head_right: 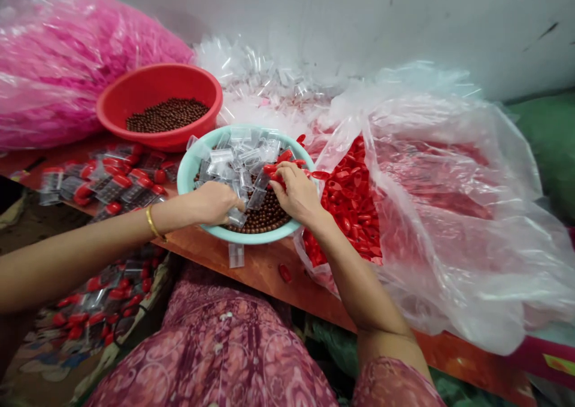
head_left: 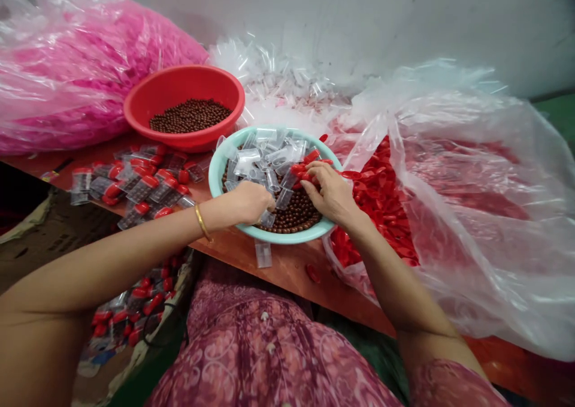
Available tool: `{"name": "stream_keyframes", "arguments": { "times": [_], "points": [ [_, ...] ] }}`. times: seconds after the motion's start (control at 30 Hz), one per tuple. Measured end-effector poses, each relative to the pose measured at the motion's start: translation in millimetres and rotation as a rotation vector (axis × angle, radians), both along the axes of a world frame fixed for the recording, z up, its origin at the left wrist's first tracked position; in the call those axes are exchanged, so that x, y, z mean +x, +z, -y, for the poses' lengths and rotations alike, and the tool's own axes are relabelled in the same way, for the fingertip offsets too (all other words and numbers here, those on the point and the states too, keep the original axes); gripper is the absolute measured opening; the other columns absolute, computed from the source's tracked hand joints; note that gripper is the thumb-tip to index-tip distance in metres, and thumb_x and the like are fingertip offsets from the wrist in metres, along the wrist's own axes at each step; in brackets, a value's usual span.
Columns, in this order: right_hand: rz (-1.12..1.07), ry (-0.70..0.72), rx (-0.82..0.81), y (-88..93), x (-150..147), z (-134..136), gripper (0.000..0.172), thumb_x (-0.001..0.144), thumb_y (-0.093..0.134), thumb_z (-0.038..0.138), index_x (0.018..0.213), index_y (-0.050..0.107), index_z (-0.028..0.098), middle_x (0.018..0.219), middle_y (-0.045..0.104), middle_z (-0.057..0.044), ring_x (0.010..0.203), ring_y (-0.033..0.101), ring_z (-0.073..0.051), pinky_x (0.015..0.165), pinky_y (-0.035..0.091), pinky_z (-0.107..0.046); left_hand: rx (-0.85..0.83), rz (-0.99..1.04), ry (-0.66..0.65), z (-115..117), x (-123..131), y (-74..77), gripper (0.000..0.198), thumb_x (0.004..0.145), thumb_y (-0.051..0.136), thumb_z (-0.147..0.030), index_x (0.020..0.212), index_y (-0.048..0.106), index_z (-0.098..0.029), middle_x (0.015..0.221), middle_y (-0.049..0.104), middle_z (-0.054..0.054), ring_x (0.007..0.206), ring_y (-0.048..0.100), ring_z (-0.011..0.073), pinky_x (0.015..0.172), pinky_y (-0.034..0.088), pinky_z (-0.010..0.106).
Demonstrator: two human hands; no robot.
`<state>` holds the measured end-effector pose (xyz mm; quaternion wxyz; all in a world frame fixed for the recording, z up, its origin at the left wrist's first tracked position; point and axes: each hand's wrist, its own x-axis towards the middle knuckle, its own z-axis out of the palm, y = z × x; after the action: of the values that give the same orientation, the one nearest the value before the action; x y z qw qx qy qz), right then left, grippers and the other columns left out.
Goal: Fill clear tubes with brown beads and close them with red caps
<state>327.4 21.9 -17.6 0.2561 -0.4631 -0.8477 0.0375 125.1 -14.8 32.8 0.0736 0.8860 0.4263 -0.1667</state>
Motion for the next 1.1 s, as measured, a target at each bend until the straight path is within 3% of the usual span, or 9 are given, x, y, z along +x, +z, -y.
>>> {"name": "stream_keyframes", "arguments": {
  "times": [0.2,0.37,0.47,0.57,0.67,0.73,0.83,0.97,1.1],
  "points": [
    [-0.306,-0.059,-0.162,-5.7,4.5,2.8,0.016,0.087,0.046,0.036,0.090,0.050,0.021,0.072,0.061,-0.002,0.061,0.054,-0.017,0.061,0.040,-0.030,0.111,0.163,-0.050,-2.6,9.2,-13.9,0.036,0.085,0.041,-0.010,0.109,0.066,-0.019,0.091,0.069,0.010,0.076,0.063,0.0188,0.060,0.038,0.026],
    [-0.391,-0.113,-0.182,-2.9,3.2,1.7,0.015,0.076,0.055,0.032,0.084,0.049,0.021,0.067,0.053,0.002,0.058,0.048,-0.014,0.058,0.036,-0.027,0.201,0.100,-0.006,-2.4,23.1,-8.7,0.028,0.088,0.040,-0.011,0.097,0.066,-0.009,0.083,0.066,0.014,0.070,0.059,0.0199,0.058,0.036,0.029],
    [-0.474,-0.088,-0.204,-2.7,3.5,-1.0,0.014,0.074,0.056,0.032,0.078,0.048,0.021,0.065,0.051,0.003,0.058,0.045,-0.012,0.059,0.036,-0.027,0.296,0.139,-0.234,-16.1,29.9,-11.3,0.026,0.088,0.042,-0.010,0.094,0.066,-0.014,0.092,0.065,0.013,0.083,0.057,0.0204,0.070,0.037,0.031],
    [-0.577,-0.047,-0.261,-4.5,4.0,-3.2,0.014,0.074,0.054,0.032,0.073,0.047,0.021,0.065,0.048,0.003,0.059,0.043,-0.011,0.061,0.037,-0.026,0.306,0.141,-0.471,-37.7,33.8,-23.3,0.019,0.085,0.049,-0.011,0.084,0.067,-0.018,0.097,0.066,0.010,0.092,0.054,0.0205,0.080,0.034,0.033],
    [-0.637,-0.015,-0.288,-7.0,4.2,-4.4,0.014,0.076,0.054,0.031,0.071,0.046,0.020,0.065,0.045,0.004,0.060,0.042,-0.010,0.063,0.038,-0.026,0.280,0.054,-0.516,-50.0,34.5,-35.1,0.021,0.085,0.047,-0.011,0.079,0.067,-0.019,0.090,0.068,0.008,0.089,0.055,0.0200,0.083,0.033,0.034],
    [-0.661,0.000,-0.301,-8.2,4.5,-4.7,0.014,0.076,0.055,0.030,0.070,0.046,0.020,0.064,0.043,0.005,0.060,0.040,-0.010,0.062,0.037,-0.025,0.267,0.002,-0.516,-46.0,32.3,-37.0,0.024,0.084,0.046,-0.010,0.077,0.067,-0.018,0.086,0.069,0.009,0.085,0.056,0.0201,0.083,0.034,0.034],
    [-0.702,0.018,-0.325,-8.5,5.4,-4.8,0.012,0.076,0.055,0.028,0.071,0.048,0.020,0.065,0.046,0.005,0.061,0.041,-0.010,0.061,0.037,-0.025,0.224,-0.011,-0.464,-27.9,28.2,-29.0,0.025,0.083,0.046,-0.012,0.081,0.070,-0.013,0.090,0.071,0.014,0.083,0.060,0.0222,0.081,0.037,0.035],
    [-0.745,0.008,-0.347,-6.8,6.5,-4.0,0.012,0.076,0.056,0.030,0.073,0.050,0.020,0.067,0.049,0.004,0.063,0.044,-0.011,0.063,0.038,-0.026,-0.062,-0.106,-0.144,-15.5,40.4,-18.4,0.024,0.078,0.050,-0.012,0.083,0.073,-0.007,0.086,0.071,0.021,0.081,0.066,0.0263,0.076,0.043,0.034],
    [-0.778,0.011,-0.308,-4.9,6.5,-2.9,0.012,0.075,0.057,0.029,0.072,0.050,0.020,0.068,0.049,0.004,0.064,0.044,-0.011,0.065,0.039,-0.027,-0.238,-0.057,0.099,-30.1,68.4,-33.3,0.024,0.069,0.056,-0.011,0.085,0.074,-0.006,0.089,0.071,0.023,0.090,0.067,0.0321,0.078,0.048,0.036]
  ]
}}
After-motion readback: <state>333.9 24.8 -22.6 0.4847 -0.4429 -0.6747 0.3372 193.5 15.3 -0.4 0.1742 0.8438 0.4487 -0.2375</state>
